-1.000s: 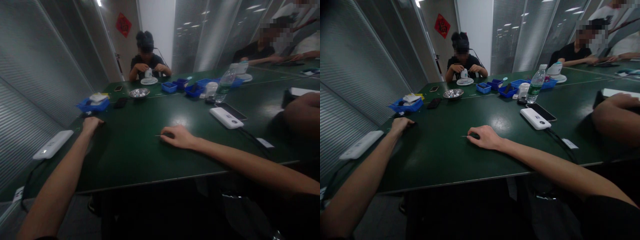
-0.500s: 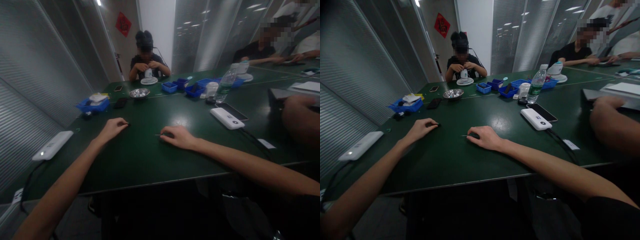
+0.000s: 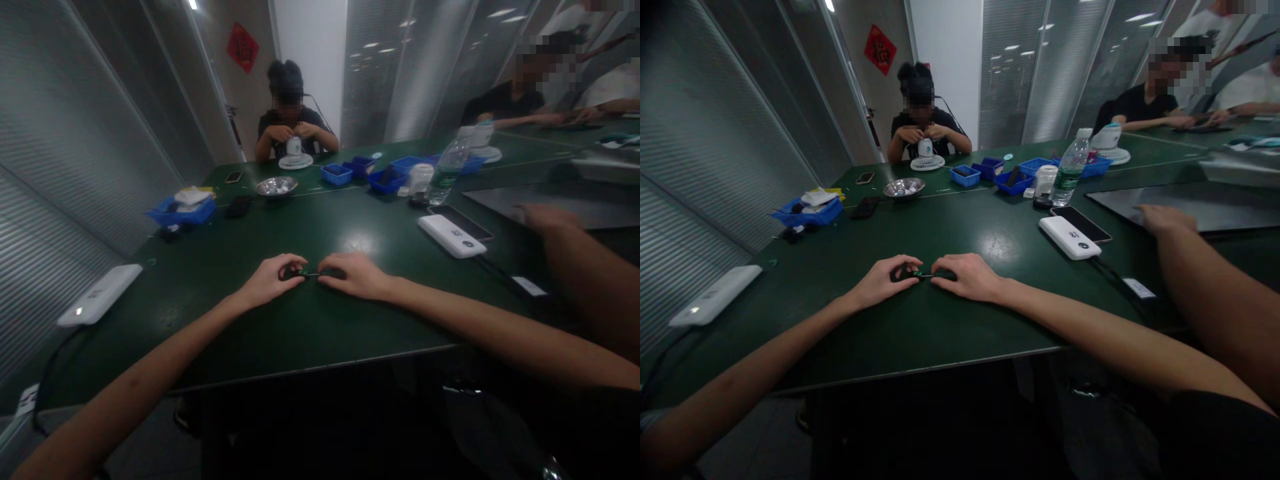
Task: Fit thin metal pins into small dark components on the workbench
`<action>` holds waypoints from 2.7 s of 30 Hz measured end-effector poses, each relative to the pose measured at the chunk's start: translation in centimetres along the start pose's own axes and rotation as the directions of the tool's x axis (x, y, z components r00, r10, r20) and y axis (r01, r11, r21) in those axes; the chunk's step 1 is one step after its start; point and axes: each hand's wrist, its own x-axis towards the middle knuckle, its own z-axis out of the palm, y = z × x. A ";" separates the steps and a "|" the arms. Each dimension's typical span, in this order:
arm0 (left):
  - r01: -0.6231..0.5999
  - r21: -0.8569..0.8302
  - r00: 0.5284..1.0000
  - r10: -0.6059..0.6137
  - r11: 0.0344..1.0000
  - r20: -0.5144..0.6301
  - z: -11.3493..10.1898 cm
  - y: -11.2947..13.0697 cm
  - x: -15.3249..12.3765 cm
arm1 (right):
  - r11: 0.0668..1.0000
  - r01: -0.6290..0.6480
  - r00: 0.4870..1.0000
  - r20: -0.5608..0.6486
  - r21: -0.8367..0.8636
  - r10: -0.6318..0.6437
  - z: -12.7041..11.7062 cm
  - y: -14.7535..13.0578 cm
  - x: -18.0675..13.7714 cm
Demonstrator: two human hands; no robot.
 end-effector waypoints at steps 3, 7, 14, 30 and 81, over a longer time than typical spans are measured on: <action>-0.032 0.006 0.999 0.032 0.999 0.013 0.1 0.0 0.1 | 1.000 -0.004 1.000 -0.003 0.002 0.004 -0.1 -0.1 0.0; -0.038 0.015 0.999 0.037 0.999 0.033 0.0 0.1 0.1 | 1.000 -0.021 0.999 -0.026 0.005 0.021 -0.1 -0.2 -0.1; -0.048 -0.004 0.998 0.048 0.999 0.047 0.0 0.5 -0.1 | 0.999 -0.048 0.999 -0.026 -0.010 0.048 -0.3 -0.5 -0.1; -0.109 -0.052 0.986 0.115 0.993 0.125 0.5 1.1 -0.2 | 0.995 0.029 0.997 0.075 -0.092 -0.022 0.4 -0.5 0.3; 0.586 0.467 0.810 -0.490 0.662 -0.323 -16.7 -19.0 -8.2 | 0.879 -0.464 0.885 -0.081 -0.111 0.458 -0.8 0.3 0.5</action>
